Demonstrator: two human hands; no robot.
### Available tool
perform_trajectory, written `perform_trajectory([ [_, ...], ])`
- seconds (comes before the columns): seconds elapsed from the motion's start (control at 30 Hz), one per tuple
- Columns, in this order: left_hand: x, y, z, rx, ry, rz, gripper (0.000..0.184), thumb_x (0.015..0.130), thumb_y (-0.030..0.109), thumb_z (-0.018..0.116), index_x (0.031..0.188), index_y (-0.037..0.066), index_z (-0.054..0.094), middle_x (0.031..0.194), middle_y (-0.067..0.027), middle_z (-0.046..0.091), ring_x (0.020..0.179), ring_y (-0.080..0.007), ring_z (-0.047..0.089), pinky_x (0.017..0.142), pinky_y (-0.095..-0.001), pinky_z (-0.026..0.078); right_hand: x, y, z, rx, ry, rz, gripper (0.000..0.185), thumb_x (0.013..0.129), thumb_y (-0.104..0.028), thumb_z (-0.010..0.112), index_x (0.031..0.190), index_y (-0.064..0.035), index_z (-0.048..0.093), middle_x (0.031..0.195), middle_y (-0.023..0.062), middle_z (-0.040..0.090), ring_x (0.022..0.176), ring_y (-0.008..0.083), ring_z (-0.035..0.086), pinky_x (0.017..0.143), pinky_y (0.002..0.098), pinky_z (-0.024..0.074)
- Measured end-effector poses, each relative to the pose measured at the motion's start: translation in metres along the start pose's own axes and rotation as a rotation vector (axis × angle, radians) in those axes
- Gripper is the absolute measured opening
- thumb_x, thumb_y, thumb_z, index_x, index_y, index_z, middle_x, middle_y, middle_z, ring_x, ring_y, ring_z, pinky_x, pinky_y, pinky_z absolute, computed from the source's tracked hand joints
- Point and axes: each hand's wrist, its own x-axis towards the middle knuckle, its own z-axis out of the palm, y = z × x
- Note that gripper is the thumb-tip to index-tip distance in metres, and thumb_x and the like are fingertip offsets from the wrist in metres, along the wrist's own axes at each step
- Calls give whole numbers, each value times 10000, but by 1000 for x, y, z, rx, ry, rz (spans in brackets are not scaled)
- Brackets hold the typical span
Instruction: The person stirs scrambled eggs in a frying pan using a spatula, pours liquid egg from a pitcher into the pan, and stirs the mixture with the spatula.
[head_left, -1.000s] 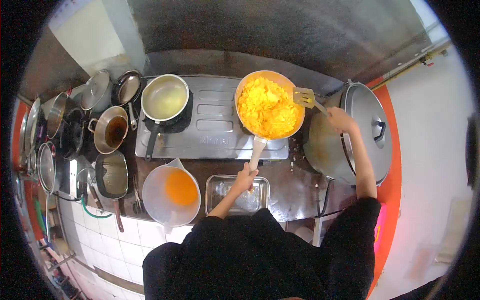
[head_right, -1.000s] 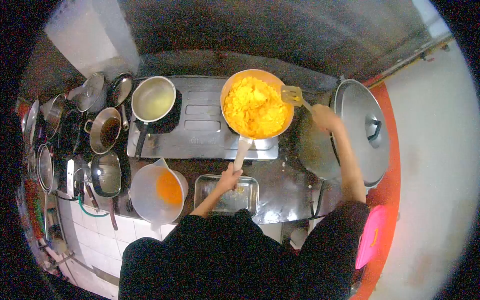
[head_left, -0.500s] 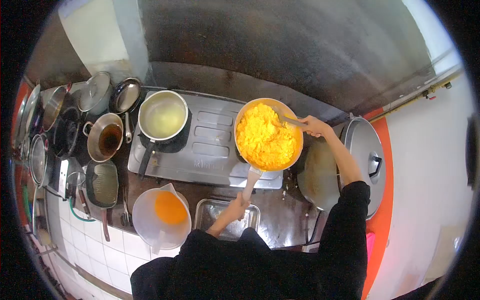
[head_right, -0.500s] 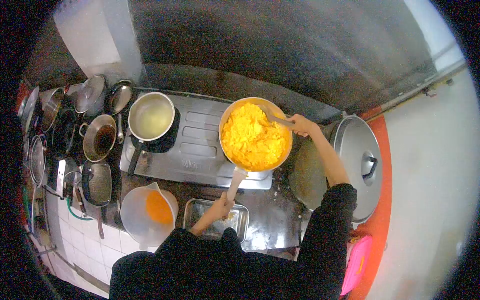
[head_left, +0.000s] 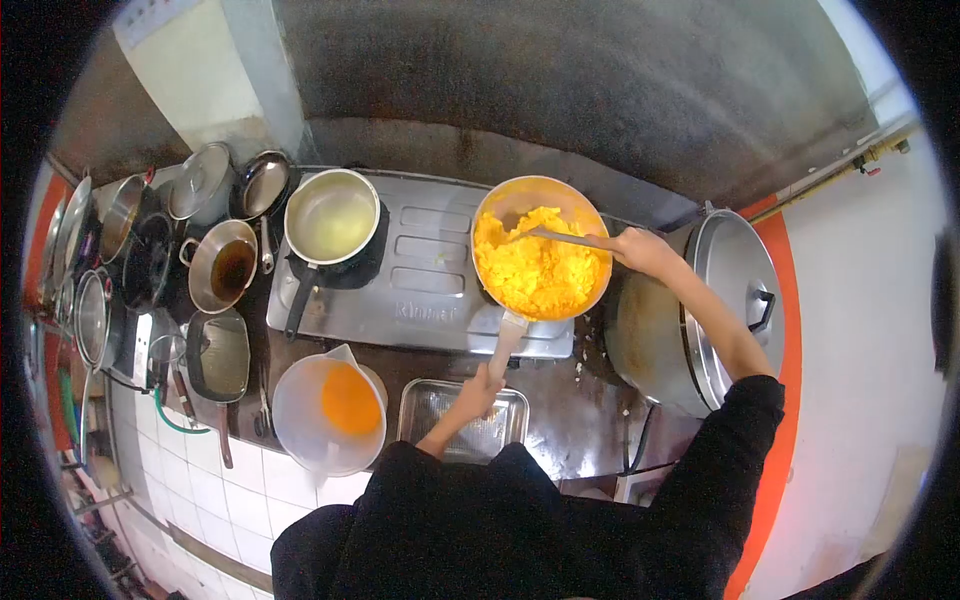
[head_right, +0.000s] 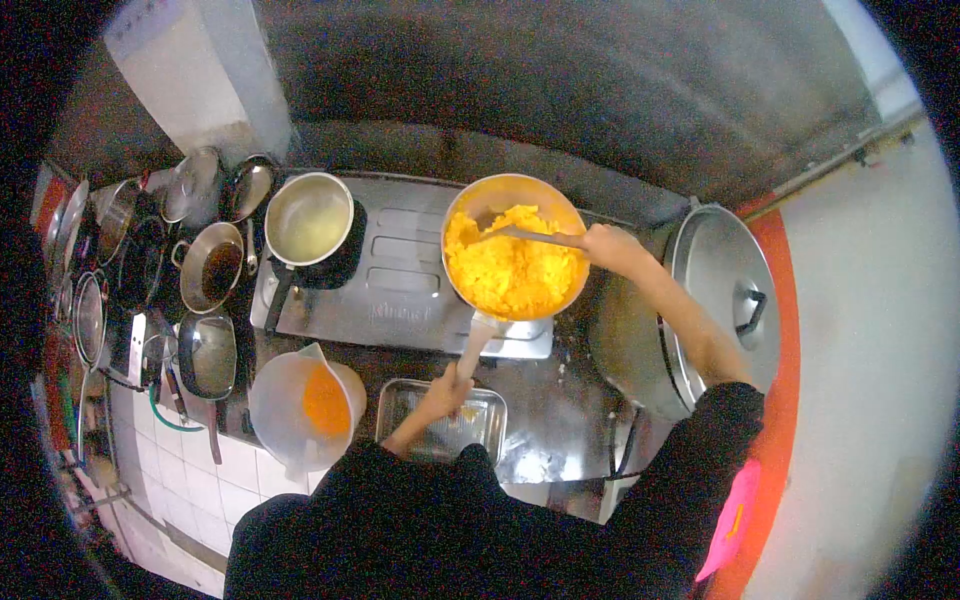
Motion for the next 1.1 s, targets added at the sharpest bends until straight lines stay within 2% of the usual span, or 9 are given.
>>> perform_trajectory([
  [0.1,-2,7,0,45,33,-2,310,784,258,527,880,33,339,607,-172,544,448,-268,559,380,-363,420,-27,-31,-11,-178,-23,29,488,745,-108,442,1188,-308,399,579,116,547,573,271,584,527,381,487],
  [0.37,12,-24,8,2,25,82,350,777,276,521,884,9,321,611,-198,543,503,-301,568,426,-373,422,-63,-148,34,-254,17,361,492,719,-80,466,1203,-117,386,550,76,543,510,204,573,434,326,474],
  [0.53,4,-7,3,-46,-20,45,296,800,238,502,865,16,318,501,-116,495,385,-203,522,347,-325,404,-49,-111,80,151,82,482,382,706,-51,453,1086,-32,484,677,227,566,627,342,579,564,423,470],
  [0.6,1,-6,3,-72,-32,62,293,803,231,502,862,15,314,491,-102,484,374,-189,516,326,-313,398,-60,-90,44,600,231,422,363,708,-60,459,1059,-117,528,736,191,571,718,332,569,628,407,462],
  [0.67,4,-10,4,-82,-24,65,294,805,225,503,862,10,310,482,-94,474,377,-190,519,321,-310,398,-75,-89,31,423,178,460,387,757,-93,410,1135,-152,470,761,190,584,733,319,584,633,401,479],
  [0.93,2,-7,6,-136,-24,30,290,810,222,494,909,0,336,503,-91,477,365,-187,503,319,-317,393,-40,-128,72,131,-66,577,284,749,-85,395,996,-31,524,742,203,584,684,337,587,586,410,485],
  [1.0,-3,-7,5,-109,-5,69,276,811,217,492,906,5,343,513,-89,477,358,-185,490,323,-320,394,-51,-80,60,340,244,274,274,762,-149,422,987,-66,554,784,198,581,639,316,590,587,389,482],
  [1.03,-5,-1,4,-96,2,56,273,811,217,492,902,7,343,513,-91,477,358,-185,490,324,-321,394,-62,-93,-12,543,-62,500,328,763,-154,442,1080,-106,510,773,179,584,599,286,594,526,367,494],
  [1.1,-1,-2,2,-91,-25,19,279,809,224,496,889,15,331,507,-109,485,370,-196,509,325,-324,390,-72,-66,-39,594,-121,610,446,740,-129,491,1181,-98,429,585,119,546,354,168,485,326,303,418],
])
